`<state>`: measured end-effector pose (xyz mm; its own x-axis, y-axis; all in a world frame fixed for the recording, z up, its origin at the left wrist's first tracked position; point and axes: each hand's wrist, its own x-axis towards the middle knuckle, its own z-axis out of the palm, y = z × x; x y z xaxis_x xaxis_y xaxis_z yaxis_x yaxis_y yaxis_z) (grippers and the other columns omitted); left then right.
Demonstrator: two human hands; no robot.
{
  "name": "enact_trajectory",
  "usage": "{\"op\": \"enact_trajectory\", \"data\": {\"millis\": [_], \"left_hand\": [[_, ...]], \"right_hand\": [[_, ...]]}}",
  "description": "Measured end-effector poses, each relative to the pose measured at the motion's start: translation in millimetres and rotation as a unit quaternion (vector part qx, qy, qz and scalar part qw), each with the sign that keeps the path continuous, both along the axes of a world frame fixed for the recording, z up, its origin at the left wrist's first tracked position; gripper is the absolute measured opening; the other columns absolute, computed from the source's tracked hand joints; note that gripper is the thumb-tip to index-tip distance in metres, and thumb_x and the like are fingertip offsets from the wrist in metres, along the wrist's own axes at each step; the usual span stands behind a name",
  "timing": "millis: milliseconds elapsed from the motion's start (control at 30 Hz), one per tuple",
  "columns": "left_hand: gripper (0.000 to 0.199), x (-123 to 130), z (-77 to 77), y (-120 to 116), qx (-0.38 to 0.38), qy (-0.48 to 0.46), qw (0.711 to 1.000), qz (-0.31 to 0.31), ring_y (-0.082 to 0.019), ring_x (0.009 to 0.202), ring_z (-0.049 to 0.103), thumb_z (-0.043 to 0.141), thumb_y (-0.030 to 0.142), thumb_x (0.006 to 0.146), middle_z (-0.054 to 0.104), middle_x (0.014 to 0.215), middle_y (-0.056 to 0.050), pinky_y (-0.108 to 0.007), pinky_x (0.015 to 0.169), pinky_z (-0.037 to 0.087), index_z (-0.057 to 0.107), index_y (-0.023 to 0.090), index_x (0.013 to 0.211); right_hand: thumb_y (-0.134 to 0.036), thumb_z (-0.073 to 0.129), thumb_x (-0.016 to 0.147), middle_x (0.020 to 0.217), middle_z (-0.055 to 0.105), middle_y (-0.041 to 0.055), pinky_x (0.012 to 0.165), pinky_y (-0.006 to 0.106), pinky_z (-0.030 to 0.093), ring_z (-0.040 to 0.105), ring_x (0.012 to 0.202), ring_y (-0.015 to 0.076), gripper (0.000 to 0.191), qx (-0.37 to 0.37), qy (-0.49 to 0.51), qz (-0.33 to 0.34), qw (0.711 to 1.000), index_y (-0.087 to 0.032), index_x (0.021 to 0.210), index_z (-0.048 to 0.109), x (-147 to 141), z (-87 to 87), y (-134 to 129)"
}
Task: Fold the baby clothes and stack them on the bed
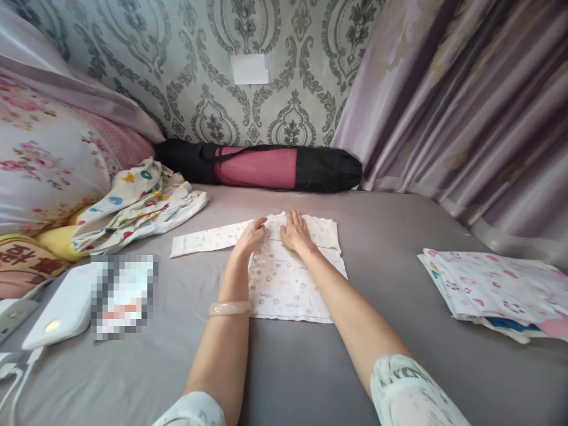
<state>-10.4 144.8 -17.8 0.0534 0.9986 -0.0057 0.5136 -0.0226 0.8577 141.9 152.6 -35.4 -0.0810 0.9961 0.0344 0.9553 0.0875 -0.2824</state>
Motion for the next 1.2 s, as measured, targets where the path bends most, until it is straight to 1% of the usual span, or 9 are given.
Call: {"op": "enact_trajectory", "data": {"millis": [133,267,533,633,700,867,967,1033,1200], "left_hand": [[0.049,-1,-4.8,3,0.004,-0.010,1.000,0.007,-0.023,0.128,0.051,0.044,0.016,0.081,0.058,0.136,-0.010,-0.035,0.110,0.035,0.060,0.014,0.127],[0.049,-3,-7.6,4,0.003,-0.020,1.000,0.011,-0.022,0.127,0.052,0.044,0.016,0.081,0.058,0.136,-0.011,-0.034,0.109,0.037,0.059,0.013,0.128],[0.048,0,-6.7,4,0.010,0.020,1.000,0.010,-0.022,0.126,0.053,0.042,0.015,0.084,0.058,0.134,-0.015,-0.033,0.108,0.038,0.058,0.007,0.129],[0.048,1,-7.4,3,0.016,0.023,1.000,0.001,-0.023,0.125,0.054,0.042,0.016,0.084,0.059,0.134,-0.013,-0.036,0.106,0.041,0.058,0.012,0.129],[0.048,4,-7.5,3,0.022,0.034,0.999,0.000,-0.024,0.124,0.055,0.042,0.018,0.085,0.058,0.135,-0.012,-0.036,0.105,0.042,0.057,0.015,0.131],[0.048,15,-6.3,1,0.018,0.102,0.994,-0.029,-0.025,0.126,0.053,0.041,0.020,0.089,0.057,0.137,-0.013,-0.036,0.104,0.042,0.052,0.014,0.135],[0.049,24,-10.8,1,0.037,0.194,0.976,-0.089,-0.025,0.138,0.039,0.037,0.022,0.092,0.044,0.148,-0.014,-0.037,0.112,0.032,0.047,0.013,0.139],[0.050,31,-16.8,0,0.039,0.270,0.955,-0.113,-0.028,0.144,0.026,0.035,0.028,0.095,0.033,0.155,-0.013,-0.043,0.116,0.022,0.042,0.014,0.142],[0.059,39,-30.3,-8,0.038,0.358,0.927,-0.105,-0.031,0.147,0.014,0.026,0.043,0.097,0.022,0.159,-0.011,-0.050,0.118,0.010,0.031,0.015,0.149]], "right_hand": [[-0.033,0.026,0.097,0.160,0.017,0.0149,0.118,0.038,0.005,0.009,0.147,0.0237,0.062,0.025,0.018,0.027,0.999,-0.002,0.150,0.024,-20,0.0,0],[-0.040,0.025,0.098,0.158,0.020,0.0171,0.118,0.039,0.006,0.011,0.147,0.0252,0.065,0.010,0.028,0.009,1.000,0.001,0.149,0.026,-34,-7.5,2],[-0.043,0.024,0.097,0.159,0.017,0.0169,0.118,0.041,0.002,0.007,0.148,0.0250,0.068,-0.018,0.050,0.011,0.999,0.000,0.150,0.025,-35,-7.3,8],[-0.051,0.016,0.097,0.160,0.015,0.0148,0.118,0.040,0.007,0.008,0.148,0.0245,0.071,-0.049,0.100,0.029,0.993,-0.005,0.152,0.023,-22,2.1,11],[-0.051,0.012,0.098,0.161,0.013,0.0122,0.118,0.039,0.009,0.007,0.148,0.0237,0.070,-0.028,0.113,0.019,0.993,-0.008,0.153,0.020,-5,6.5,8],[-0.045,0.018,0.099,0.160,0.012,0.0162,0.118,0.042,0.002,0.004,0.148,0.0269,0.068,0.010,0.007,-0.080,0.997,-0.003,0.152,0.020,50,0.7,-17],[-0.046,0.020,0.099,0.159,0.015,0.0182,0.118,0.042,0.004,0.008,0.147,0.0278,0.070,-0.003,-0.039,-0.098,0.994,0.001,0.151,0.022,70,-7.1,-27],[-0.047,0.020,0.099,0.159,0.017,0.0180,0.118,0.042,0.006,0.010,0.147,0.0281,0.070,-0.008,-0.051,-0.104,0.993,0.000,0.150,0.023,75,-10.8,-28],[-0.044,0.016,0.099,0.158,0.021,0.0165,0.118,0.043,0.007,0.013,0.146,0.0265,0.067,0.015,-0.042,-0.105,0.993,-0.002,0.150,0.026,72,-11.8,-28]]}}
